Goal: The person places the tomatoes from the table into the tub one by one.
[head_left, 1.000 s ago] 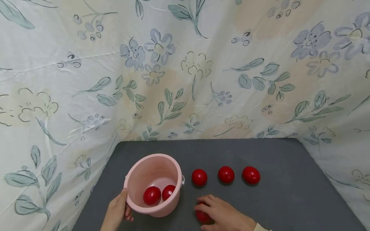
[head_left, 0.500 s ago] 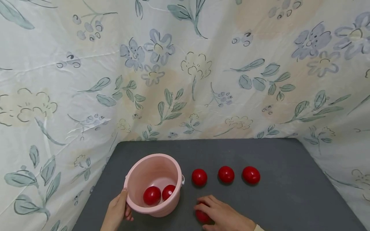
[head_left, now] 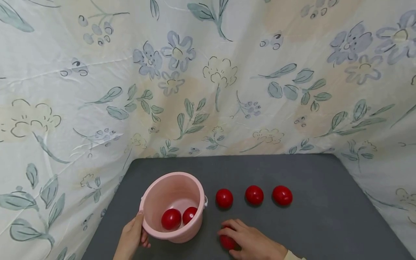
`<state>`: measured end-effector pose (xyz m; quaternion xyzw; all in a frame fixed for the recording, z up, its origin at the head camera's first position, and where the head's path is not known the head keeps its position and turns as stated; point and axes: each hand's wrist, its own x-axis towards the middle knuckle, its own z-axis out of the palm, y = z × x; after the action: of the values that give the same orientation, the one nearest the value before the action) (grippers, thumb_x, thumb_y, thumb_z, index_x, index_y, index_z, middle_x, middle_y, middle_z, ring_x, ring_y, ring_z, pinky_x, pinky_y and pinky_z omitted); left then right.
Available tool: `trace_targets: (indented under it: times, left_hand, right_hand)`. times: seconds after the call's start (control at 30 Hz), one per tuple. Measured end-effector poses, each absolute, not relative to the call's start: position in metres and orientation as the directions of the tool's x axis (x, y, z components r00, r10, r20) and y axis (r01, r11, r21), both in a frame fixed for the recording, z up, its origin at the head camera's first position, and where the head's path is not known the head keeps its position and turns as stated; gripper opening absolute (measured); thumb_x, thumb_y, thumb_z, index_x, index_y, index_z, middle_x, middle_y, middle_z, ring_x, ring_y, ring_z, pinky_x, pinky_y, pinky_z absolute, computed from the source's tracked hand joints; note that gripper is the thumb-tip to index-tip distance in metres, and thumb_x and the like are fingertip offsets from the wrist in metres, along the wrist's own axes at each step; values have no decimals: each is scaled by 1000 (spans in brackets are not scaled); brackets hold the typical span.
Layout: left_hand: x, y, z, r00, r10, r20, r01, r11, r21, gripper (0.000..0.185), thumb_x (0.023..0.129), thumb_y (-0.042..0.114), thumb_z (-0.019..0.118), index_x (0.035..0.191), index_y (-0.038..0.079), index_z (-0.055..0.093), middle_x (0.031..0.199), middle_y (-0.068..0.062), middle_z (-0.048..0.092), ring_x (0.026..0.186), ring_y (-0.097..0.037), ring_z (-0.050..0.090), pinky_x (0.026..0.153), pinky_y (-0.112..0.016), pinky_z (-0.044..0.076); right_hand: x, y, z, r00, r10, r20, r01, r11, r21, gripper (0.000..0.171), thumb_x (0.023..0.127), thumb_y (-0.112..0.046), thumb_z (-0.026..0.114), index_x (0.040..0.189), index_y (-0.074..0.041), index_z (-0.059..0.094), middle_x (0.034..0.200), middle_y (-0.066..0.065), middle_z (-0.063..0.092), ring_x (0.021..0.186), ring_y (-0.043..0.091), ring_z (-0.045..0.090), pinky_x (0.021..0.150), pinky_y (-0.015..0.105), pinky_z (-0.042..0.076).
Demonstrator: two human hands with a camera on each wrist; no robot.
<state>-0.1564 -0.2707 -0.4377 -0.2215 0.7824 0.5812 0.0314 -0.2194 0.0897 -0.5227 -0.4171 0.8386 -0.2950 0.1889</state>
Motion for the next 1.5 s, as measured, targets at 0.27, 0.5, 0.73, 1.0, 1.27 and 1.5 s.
trace_targets:
  times: [0.27, 0.5, 0.73, 1.0, 1.27, 1.5]
  left_hand:
    - [-152, -273, -446, -899, -311, -308, -383, 219, 898, 60, 111, 46, 27, 68, 8, 43, 51, -4, 44, 46, -19, 50, 52, -35, 53]
    - [-146, -273, -451, -893, -315, -320, -395, 210, 895, 60, 111, 46, 27, 68, 8, 43, 51, -4, 44, 46, -19, 51, 53, -36, 54]
    - [-145, -273, -451, -887, -320, -332, -406, 204, 891, 61, 110, 50, 28, 68, 8, 44, 52, -4, 45, 47, -20, 53, 54, -37, 55]
    - [-145, -274, -452, -871, -335, -359, -434, 183, 882, 60, 109, 51, 30, 70, 9, 44, 51, -4, 46, 47, -21, 53, 55, -37, 55]
    - [-159, -275, -445, -871, -343, -352, -432, 194, 881, 59, 107, 58, 33, 73, 10, 46, 54, -2, 48, 52, -20, 54, 58, -34, 54]
    - [-164, -277, -443, -881, -335, -334, -410, 187, 893, 58, 108, 54, 34, 70, 11, 46, 54, -3, 48, 51, -21, 54, 58, -34, 54]
  right_hand:
    - [-223, 91, -506, -583, -812, 13, -638, 448, -627, 50, 92, -27, 74, 137, -34, 55, 141, -7, 52, 118, 7, 50, 85, 22, 57]
    - [-235, 97, -479, -636, -771, 41, -632, 490, -600, 55, 89, -30, 76, 138, -38, 53, 143, -6, 52, 120, 12, 51, 85, 24, 58]
    - [-249, 109, -438, -682, -723, 113, -625, 496, -602, 56, 89, -24, 77, 140, -28, 55, 148, 0, 49, 123, 20, 55, 82, 24, 58]
    - [-269, 112, -397, -705, -702, 101, -615, 534, -580, 56, 90, -24, 77, 141, -24, 54, 152, 3, 45, 127, 22, 52, 85, 24, 58]
    - [-289, 100, -358, -692, -703, 166, -647, 500, -576, 60, 89, -22, 78, 143, -26, 53, 154, 0, 42, 131, 20, 51, 85, 25, 58]
    - [-301, 90, -342, -683, -708, 178, -653, 484, -583, 63, 88, -24, 79, 145, -23, 51, 153, -2, 43, 130, 18, 51, 87, 26, 59]
